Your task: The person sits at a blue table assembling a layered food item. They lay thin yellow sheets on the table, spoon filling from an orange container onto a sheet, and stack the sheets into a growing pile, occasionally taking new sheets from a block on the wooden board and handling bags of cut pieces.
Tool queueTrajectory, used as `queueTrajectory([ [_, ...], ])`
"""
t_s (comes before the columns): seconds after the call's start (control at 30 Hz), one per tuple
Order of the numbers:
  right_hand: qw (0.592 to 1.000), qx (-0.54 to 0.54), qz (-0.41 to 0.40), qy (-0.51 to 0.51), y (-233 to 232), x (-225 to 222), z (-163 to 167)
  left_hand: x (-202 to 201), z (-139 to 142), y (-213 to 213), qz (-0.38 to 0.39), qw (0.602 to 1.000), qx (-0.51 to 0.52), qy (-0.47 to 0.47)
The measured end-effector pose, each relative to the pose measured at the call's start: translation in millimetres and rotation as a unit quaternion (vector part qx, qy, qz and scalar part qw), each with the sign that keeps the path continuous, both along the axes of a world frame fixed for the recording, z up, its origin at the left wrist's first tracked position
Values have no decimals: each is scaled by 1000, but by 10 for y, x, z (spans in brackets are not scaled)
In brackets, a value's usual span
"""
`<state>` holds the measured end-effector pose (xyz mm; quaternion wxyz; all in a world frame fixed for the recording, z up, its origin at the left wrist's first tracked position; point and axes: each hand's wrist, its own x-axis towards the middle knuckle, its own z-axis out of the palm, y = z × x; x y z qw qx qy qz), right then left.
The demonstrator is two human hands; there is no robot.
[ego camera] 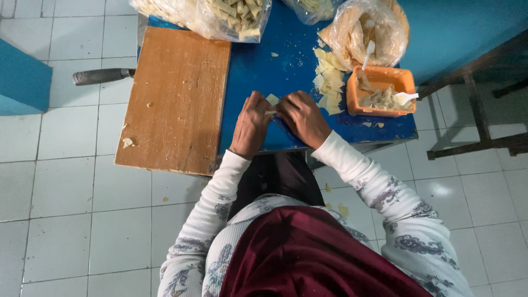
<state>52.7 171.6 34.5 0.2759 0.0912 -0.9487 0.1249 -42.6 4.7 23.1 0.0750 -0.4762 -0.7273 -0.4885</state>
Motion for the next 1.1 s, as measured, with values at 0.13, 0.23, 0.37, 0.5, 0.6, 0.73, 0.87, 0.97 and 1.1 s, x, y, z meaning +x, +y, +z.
queueTrajectory([
  [0.13,1000,-22,10,-8,34,-33,1,-18,21,15,-9,1000,-14,2],
  [0.23,999,-43,31,10,70,-44,-21,-54,21,41,-10,1000,-12,5],
  [0.37,999,-32,28,-19,111,-68,-65,-45,35,38,-8,995,-13,-96],
  [0.5,993,-103,12,-58,163,-158,-63,-43,53,34,4,996,-7,-89],
  [0.6,987,-145,17,-70,172,-185,-28,-86,44,63,12,1000,6,-3],
  [0.73,995,-93,14,-33,98,-119,13,-118,22,113,22,1000,-7,-20],
  [0.87,1000,-21,12,-11,51,-82,32,-115,47,93,19,997,-18,-73],
  [0.97,1000,5,-8,-5,38,-110,9,-72,72,49,20,998,-23,-58],
  [1.1,999,31,-42,-8,8,-93,-37,-57,58,37,34,999,-16,-8],
])
